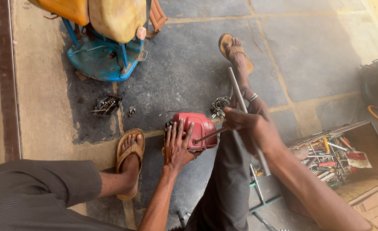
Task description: The person assembles a small engine by hand, using a screwdriver to tighten bolts and a wrench to secure a red cover. The person handles the engine block, a red cover, and various tools while sitting on the floor.
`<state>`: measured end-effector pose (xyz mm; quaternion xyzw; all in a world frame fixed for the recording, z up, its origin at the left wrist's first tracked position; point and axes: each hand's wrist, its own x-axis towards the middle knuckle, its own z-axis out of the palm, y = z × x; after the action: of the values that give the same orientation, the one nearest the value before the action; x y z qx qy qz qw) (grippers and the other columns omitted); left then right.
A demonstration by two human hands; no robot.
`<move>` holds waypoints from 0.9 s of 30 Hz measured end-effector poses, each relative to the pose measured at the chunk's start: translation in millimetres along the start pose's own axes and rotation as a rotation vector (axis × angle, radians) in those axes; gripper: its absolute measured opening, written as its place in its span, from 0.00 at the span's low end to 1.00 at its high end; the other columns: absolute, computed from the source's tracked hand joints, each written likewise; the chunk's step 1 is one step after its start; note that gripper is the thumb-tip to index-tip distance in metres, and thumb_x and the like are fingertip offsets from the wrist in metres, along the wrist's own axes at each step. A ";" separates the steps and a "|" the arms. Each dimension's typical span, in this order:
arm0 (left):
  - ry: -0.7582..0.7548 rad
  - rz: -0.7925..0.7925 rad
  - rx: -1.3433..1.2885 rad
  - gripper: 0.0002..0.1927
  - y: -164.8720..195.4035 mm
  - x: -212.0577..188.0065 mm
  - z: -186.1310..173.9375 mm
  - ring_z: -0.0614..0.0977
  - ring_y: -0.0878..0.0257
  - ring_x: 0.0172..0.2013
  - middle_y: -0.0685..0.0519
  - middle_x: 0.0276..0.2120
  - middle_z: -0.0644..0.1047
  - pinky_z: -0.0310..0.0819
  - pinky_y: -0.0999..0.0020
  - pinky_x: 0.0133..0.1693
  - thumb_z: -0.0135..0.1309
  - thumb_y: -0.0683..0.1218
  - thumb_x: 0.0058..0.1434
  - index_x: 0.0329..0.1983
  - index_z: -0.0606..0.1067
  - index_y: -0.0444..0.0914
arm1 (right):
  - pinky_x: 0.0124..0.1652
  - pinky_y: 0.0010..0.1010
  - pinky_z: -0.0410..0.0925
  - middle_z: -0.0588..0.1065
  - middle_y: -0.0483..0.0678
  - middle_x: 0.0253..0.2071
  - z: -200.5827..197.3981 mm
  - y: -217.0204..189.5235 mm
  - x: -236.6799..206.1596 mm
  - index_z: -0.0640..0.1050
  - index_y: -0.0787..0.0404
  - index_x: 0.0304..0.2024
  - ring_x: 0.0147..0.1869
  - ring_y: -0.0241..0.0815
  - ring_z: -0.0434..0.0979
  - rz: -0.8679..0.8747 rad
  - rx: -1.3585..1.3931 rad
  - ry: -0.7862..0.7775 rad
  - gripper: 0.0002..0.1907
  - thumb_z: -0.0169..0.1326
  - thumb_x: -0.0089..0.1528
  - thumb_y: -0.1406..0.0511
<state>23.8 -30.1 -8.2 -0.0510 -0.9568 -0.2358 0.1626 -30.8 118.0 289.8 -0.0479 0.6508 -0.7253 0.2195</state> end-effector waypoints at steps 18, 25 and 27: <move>0.112 -0.306 -0.368 0.50 -16.8 1.8 1.7 0.62 0.44 0.74 0.37 0.73 0.63 0.51 0.43 0.71 0.50 0.76 0.59 0.74 0.62 0.40 | 0.41 0.35 0.74 0.75 0.51 0.33 -165.9 75.4 -185.1 0.75 0.65 0.50 0.37 0.42 0.80 0.040 -0.409 0.768 0.15 0.55 0.60 0.73; -0.070 -0.945 -0.620 0.42 -35.3 6.7 5.2 0.76 0.46 0.59 0.39 0.58 0.74 0.68 0.49 0.57 0.48 0.72 0.60 0.65 0.67 0.38 | 0.38 0.34 0.73 0.78 0.54 0.30 -198.8 249.5 -214.9 0.76 0.68 0.49 0.34 0.41 0.80 0.142 -0.486 0.804 0.12 0.56 0.65 0.67; -0.127 -1.029 -0.608 0.39 -39.2 15.7 7.6 0.78 0.45 0.55 0.39 0.55 0.76 0.70 0.48 0.55 0.48 0.69 0.60 0.64 0.67 0.38 | 0.36 0.34 0.72 0.74 0.52 0.28 -185.0 287.9 -215.7 0.76 0.70 0.47 0.31 0.39 0.76 0.132 -0.314 0.878 0.10 0.56 0.66 0.70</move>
<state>-0.1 -60.8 -26.3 0.3605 -0.7561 -0.5437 -0.0519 171.1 354.6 31.2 0.2722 0.7857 -0.5540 -0.0412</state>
